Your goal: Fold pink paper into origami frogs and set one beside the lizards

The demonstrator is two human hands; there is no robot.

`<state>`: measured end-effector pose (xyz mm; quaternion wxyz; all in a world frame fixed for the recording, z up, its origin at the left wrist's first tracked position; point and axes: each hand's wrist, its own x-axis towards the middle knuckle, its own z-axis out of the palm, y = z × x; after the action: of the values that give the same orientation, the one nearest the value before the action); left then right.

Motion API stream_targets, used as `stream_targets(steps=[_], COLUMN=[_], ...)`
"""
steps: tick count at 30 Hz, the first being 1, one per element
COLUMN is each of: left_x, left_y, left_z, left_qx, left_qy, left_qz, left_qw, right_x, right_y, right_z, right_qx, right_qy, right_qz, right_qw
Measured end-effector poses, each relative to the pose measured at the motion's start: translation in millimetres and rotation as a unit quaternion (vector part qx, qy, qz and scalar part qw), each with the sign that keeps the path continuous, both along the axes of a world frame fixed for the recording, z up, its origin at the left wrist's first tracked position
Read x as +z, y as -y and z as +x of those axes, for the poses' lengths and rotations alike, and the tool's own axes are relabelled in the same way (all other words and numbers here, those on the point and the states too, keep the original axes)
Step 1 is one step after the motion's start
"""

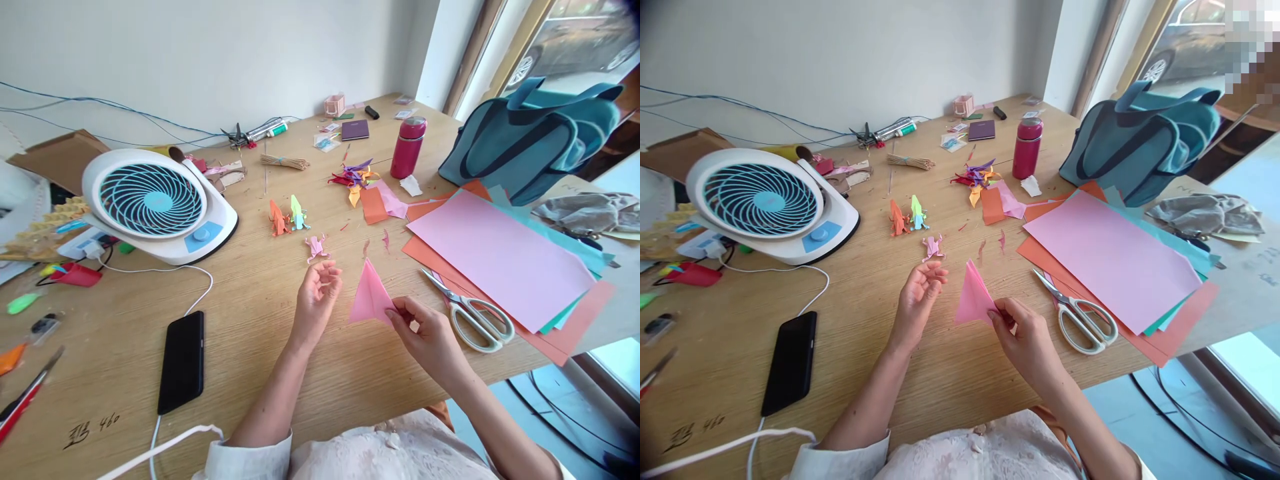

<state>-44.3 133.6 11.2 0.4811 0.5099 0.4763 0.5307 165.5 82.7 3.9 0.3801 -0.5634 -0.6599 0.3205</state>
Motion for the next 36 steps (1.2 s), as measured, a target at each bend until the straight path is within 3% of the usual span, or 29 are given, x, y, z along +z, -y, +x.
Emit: stream_targets(steps=[3,6,10,16,26,36], left_x=[5.5,5.0,3.1,3.1,2.4,-2.4], left_y=[1.3,3.0,3.1,4.9,4.6,5.9], left_z=[6.2,14.1,19.3,21.5,23.6,18.6], left_qx=[-0.076,-0.123,-0.109,-0.151,-0.09,-0.051], left_qy=[-0.034,-0.009,0.054,0.032,0.049,0.051], left_qz=[0.012,-0.025,-0.072,-0.107,-0.143,-0.149], left_qw=[0.997,0.992,0.99,0.982,0.984,0.986], right_x=[7.5,10.9,11.5,10.0,-7.3,-23.9], right_y=[1.8,4.8,6.8,4.4,5.2,10.0], right_z=[1.1,5.4,12.2,17.6,20.5,23.7], right_qx=[0.042,0.075,0.086,0.117,0.134,0.019], right_qy=[0.029,0.027,0.009,-0.016,-0.101,-0.227], right_qz=[0.007,-0.003,-0.026,-0.055,-0.134,-0.136], right_qw=[0.999,0.997,0.996,0.992,0.977,0.964])
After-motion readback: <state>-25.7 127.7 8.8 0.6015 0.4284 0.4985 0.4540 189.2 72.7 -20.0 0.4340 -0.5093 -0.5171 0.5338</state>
